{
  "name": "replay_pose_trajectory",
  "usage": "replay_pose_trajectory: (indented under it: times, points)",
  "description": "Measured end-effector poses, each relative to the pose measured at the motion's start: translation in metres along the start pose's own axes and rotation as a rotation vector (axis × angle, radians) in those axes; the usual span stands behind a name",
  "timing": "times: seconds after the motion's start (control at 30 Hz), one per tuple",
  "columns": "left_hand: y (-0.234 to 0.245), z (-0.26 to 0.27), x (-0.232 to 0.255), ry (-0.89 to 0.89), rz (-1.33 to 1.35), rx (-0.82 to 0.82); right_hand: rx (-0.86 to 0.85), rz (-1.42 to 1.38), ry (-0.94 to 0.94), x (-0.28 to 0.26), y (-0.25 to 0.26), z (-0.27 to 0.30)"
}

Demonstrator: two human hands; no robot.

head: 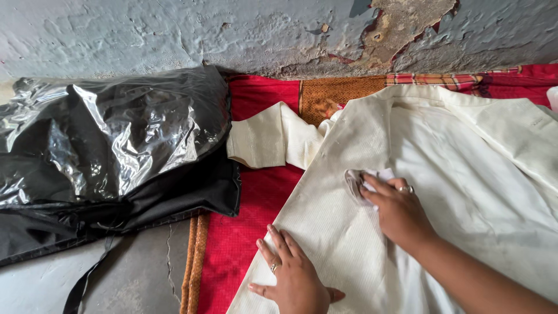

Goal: The person wipes a white shirt laid on a patterned mat using a small cloth. They systematically clean the shirt's body, collar, and sleeves, then flip the shirt to clean the other side.

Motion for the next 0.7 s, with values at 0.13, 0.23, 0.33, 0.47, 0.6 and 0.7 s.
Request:
replay_pose_trajectory:
  times: [0.13,0.23,0.33,0.47,0.6,0.7]
  points:
    - [-0.015,-0.004,-0.014,-0.105,0.003,0.029,0.036,-0.124,-0.079,-0.02,0.013,-0.004]
    - [-0.044,-0.021,-0.029,-0.113,-0.038,0.123,0.035,-0.271,0.097,-0.061,0.013,0.024]
    - [-0.052,-0.032,-0.035,-0.132,-0.324,0.685,-0.149,-0.248,0.249,-0.12,-0.004,0.056]
    - [-0.049,-0.039,-0.04,-0.063,-0.211,0.137,-0.162,-0.051,0.383,-0.139,-0.021,0.052]
    - [-0.034,-0.017,-0.03,-0.01,-0.117,-0.08,-0.067,0.109,0.218,-0.094,-0.043,0.015]
    - [-0.014,-0.011,-0.023,-0.015,-0.109,-0.019,-0.024,0.206,-0.003,-0.045,-0.041,-0.014]
Point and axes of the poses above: each hand's wrist, its own z-axis away from the middle knuckle, its own y-axis out of the back of the hand, x = y × z, the point moved 2 cm from there along -z, towards the middle knuckle, and after that the axes turned 13 degrees about -y, right-handed, at the moved point
